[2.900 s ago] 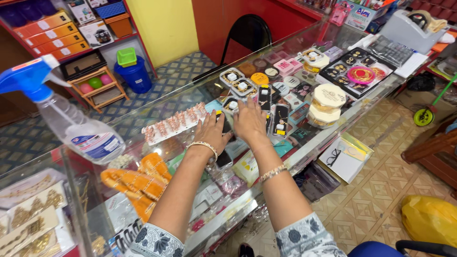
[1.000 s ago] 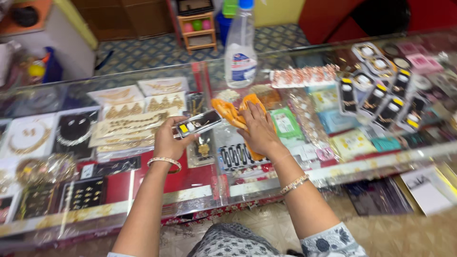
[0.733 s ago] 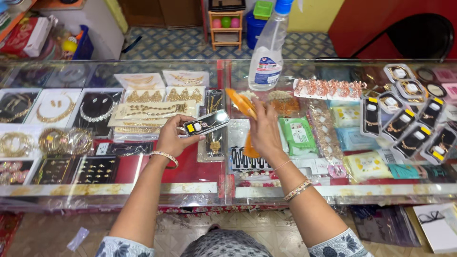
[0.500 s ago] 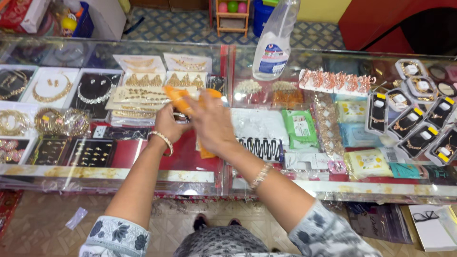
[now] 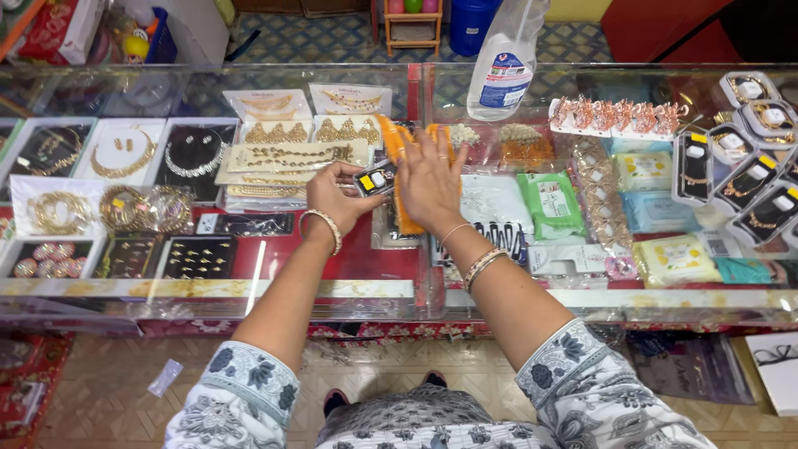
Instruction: The person wipes the surface of packaged jewelry items with an orange cloth. They handle several small boxes containing necklaces and earrings, wiping each one individually before placing them back on the glass display counter.
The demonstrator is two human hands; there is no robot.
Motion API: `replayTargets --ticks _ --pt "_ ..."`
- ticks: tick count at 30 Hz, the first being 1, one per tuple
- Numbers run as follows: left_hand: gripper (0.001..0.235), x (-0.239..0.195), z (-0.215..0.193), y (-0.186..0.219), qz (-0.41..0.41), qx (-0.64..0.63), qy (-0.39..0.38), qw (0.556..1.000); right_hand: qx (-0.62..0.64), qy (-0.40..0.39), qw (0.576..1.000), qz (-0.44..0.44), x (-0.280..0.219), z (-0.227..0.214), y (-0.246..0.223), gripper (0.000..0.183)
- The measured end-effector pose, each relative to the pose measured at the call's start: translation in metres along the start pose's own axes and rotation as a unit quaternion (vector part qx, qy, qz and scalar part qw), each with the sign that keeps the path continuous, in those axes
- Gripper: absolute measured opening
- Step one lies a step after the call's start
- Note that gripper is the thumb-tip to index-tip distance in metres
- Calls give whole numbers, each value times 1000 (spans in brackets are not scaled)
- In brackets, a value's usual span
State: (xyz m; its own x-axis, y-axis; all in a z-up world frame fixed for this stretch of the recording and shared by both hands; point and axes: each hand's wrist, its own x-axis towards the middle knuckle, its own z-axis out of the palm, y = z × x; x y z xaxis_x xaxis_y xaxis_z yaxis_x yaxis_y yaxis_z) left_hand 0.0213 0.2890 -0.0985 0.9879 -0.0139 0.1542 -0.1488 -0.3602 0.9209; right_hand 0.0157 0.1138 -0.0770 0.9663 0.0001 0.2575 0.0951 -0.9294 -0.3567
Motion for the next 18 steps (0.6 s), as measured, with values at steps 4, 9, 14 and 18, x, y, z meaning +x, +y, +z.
replayTargets --ticks 4,9,14,18 --pt "44 3 5 -17 -9 -5 13 1000 3 52 998 -30 -11 15 -16 54" --pt "24 13 4 -37 159 119 81 977 107 44 991 -69 -40 34 -54 57" --pt "49 8 3 -21 2 13 5 1000 35 67 997 11 -18 19 -29 52" --pt "49 6 1 -12 9 21 -5 1000 -13 88 995 50 -1 13 -10 51"
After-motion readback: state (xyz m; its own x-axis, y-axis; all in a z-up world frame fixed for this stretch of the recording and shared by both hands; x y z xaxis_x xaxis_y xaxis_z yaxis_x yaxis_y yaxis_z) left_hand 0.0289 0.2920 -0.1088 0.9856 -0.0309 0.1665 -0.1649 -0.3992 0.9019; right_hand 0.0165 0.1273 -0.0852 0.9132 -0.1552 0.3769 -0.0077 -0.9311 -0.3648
